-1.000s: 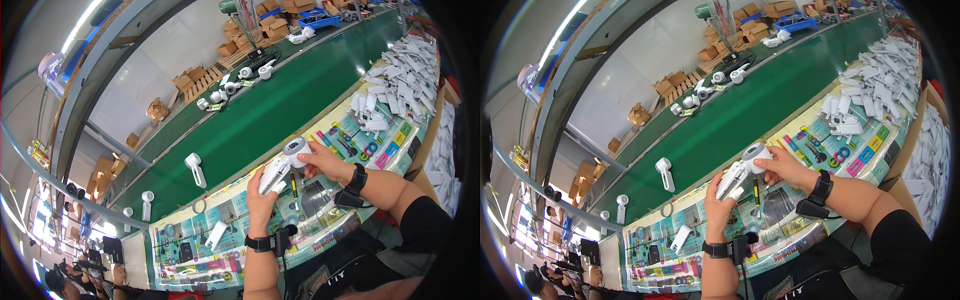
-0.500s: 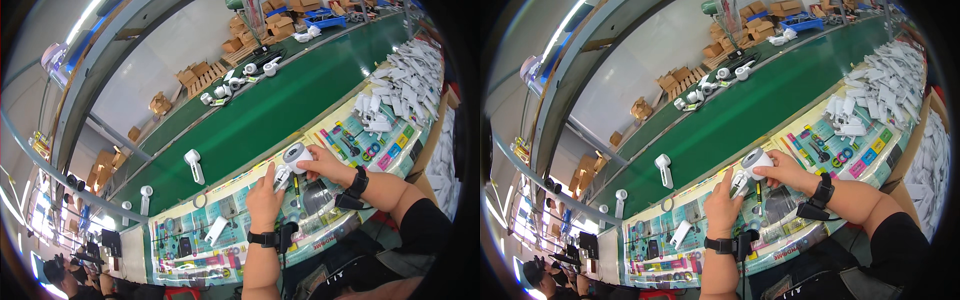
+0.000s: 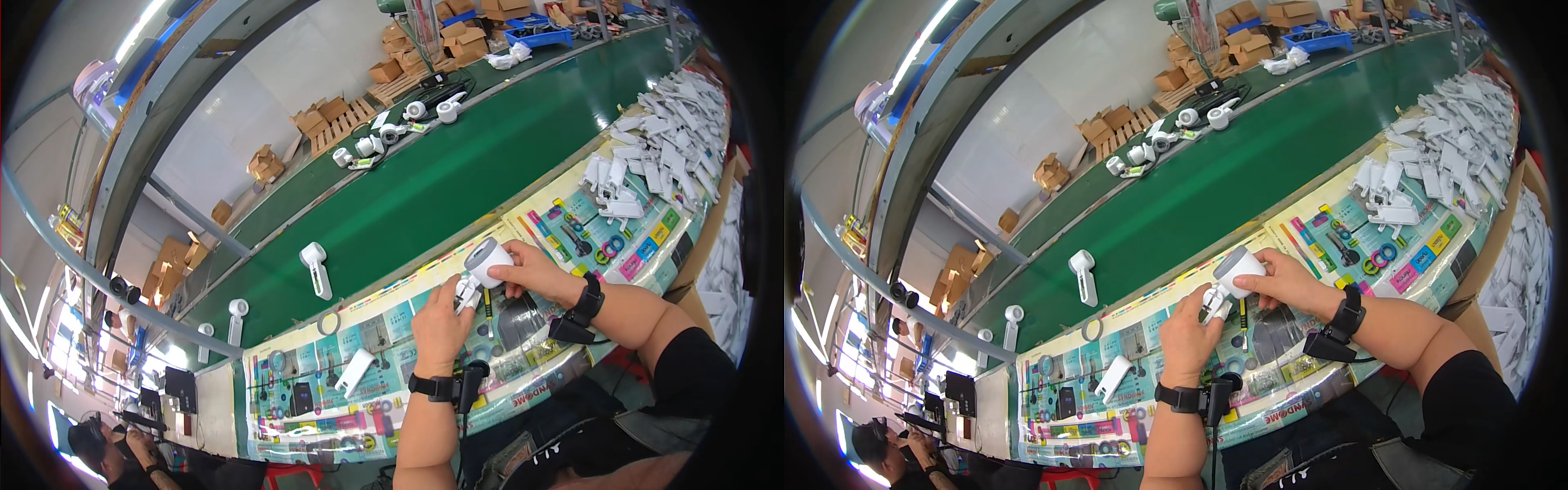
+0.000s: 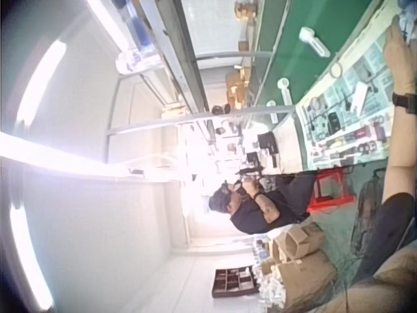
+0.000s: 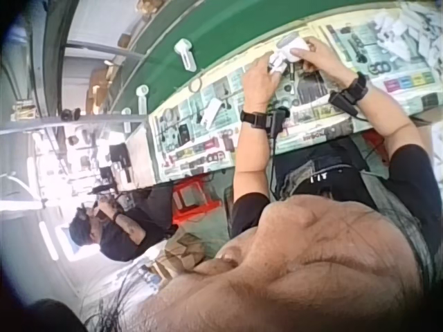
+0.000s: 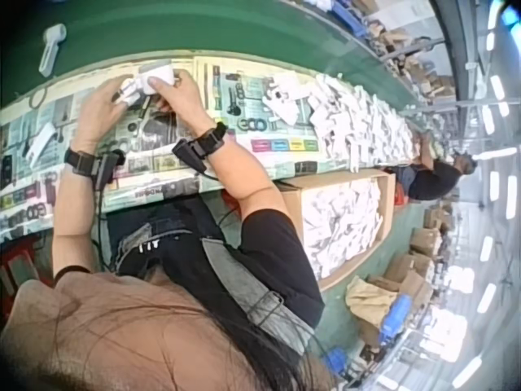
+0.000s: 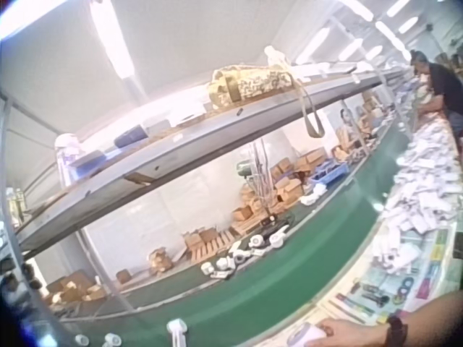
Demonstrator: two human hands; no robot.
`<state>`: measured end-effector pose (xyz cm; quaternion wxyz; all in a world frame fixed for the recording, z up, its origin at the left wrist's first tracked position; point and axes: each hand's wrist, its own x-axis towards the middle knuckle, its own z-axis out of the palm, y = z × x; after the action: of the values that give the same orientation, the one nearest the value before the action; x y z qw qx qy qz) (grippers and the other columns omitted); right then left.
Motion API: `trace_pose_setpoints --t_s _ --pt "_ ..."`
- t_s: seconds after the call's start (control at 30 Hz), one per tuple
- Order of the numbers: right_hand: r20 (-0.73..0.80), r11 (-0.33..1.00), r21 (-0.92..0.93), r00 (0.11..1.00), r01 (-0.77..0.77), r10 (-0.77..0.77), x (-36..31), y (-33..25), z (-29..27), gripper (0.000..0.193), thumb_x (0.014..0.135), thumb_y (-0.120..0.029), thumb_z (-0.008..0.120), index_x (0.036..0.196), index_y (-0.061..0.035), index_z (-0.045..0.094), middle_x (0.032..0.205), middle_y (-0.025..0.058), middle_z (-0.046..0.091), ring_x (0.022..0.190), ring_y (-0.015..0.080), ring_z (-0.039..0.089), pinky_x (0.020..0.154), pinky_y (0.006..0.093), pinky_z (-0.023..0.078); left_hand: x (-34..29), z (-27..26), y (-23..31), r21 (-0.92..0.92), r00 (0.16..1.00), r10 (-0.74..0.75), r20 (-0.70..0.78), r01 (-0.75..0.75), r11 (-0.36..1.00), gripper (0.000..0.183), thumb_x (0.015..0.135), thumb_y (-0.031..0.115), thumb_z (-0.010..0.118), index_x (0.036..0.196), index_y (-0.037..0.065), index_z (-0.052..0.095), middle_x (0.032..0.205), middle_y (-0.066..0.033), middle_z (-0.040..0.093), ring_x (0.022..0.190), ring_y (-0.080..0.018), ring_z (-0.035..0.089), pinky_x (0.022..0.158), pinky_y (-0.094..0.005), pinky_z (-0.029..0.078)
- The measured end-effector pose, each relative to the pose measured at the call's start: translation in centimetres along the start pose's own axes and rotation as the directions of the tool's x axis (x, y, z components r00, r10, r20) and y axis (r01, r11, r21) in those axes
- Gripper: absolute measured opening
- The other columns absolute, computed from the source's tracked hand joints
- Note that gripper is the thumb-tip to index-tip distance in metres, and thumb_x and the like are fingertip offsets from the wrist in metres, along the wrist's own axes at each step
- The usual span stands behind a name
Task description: Assembling small portable fans by attaching various components and checking functionality.
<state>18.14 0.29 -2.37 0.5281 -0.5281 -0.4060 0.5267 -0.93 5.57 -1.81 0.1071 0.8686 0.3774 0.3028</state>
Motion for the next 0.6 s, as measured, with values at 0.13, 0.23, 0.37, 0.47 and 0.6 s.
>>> trace_pose_setpoints --t_s 0.13,0.23,0.37,0.47,0.6 --pt "-0.011 1.000 -0.030 1.000 0.006 -0.006 -0.20 -0.19 0.17 0.048 0.082 -0.024 0.066 0.115 0.0014 0.043 0.081 0.0063 0.060 0.056 0.0087 0.056 0.048 0.0200 0.045 0.08 0.20 0.04 -0.070 0.998 0.030 -0.053 -0.033 0.997 0.042 0.067 0.014 0.062 0.108 0.008 0.057 0.094 -0.0141 0.062 0.081 -0.0324 0.061 0.069 -0.0372 0.049" --pt "-0.020 0.997 -0.046 0.998 0.060 -0.061 -0.37 -0.04 0.18 0.054 0.079 -0.033 0.069 0.112 0.0021 0.046 0.075 0.0041 0.058 0.053 0.0067 0.053 0.046 0.0183 0.043 -0.03 0.22 0.37 -0.080 0.999 0.006 -0.032 -0.008 0.997 0.040 0.068 0.013 0.062 0.107 0.007 0.058 0.093 -0.0153 0.062 0.082 -0.0330 0.061 0.070 -0.0378 0.049" --pt "-0.022 0.992 -0.067 0.994 0.103 -0.105 -0.43 -0.42 0.05 0.048 0.080 -0.028 0.068 0.110 0.0020 0.047 0.075 0.0044 0.059 0.051 0.0068 0.053 0.046 0.0191 0.043 0.06 0.51 0.17 -0.083 1.000 -0.008 -0.014 0.007 0.997 0.039 0.069 0.014 0.063 0.108 0.008 0.057 0.098 -0.0123 0.062 0.082 -0.0313 0.061 0.069 -0.0376 0.050" --pt "-0.024 0.989 -0.085 0.992 0.118 -0.120 -0.41 -0.47 0.03 0.043 0.080 -0.022 0.068 0.110 0.0019 0.047 0.075 0.0046 0.059 0.050 0.0072 0.053 0.046 0.0197 0.044 -0.12 0.43 -0.01 -0.101 1.000 0.015 -0.005 -0.016 0.995 0.039 0.069 0.014 0.063 0.108 0.009 0.057 0.097 -0.0128 0.062 0.081 -0.0316 0.061 0.068 -0.0377 0.050" --pt "-0.035 0.984 -0.102 0.988 0.143 -0.147 -0.57 -0.85 0.13 0.041 0.080 -0.023 0.068 0.107 0.0016 0.050 0.069 0.0024 0.057 0.048 0.0062 0.051 0.044 0.0192 0.041 -0.07 0.59 -0.21 -0.120 0.999 0.036 -0.009 -0.036 0.992 0.040 0.069 0.013 0.062 0.109 0.009 0.057 0.096 -0.0131 0.062 0.081 -0.0318 0.061 0.068 -0.0376 0.050"
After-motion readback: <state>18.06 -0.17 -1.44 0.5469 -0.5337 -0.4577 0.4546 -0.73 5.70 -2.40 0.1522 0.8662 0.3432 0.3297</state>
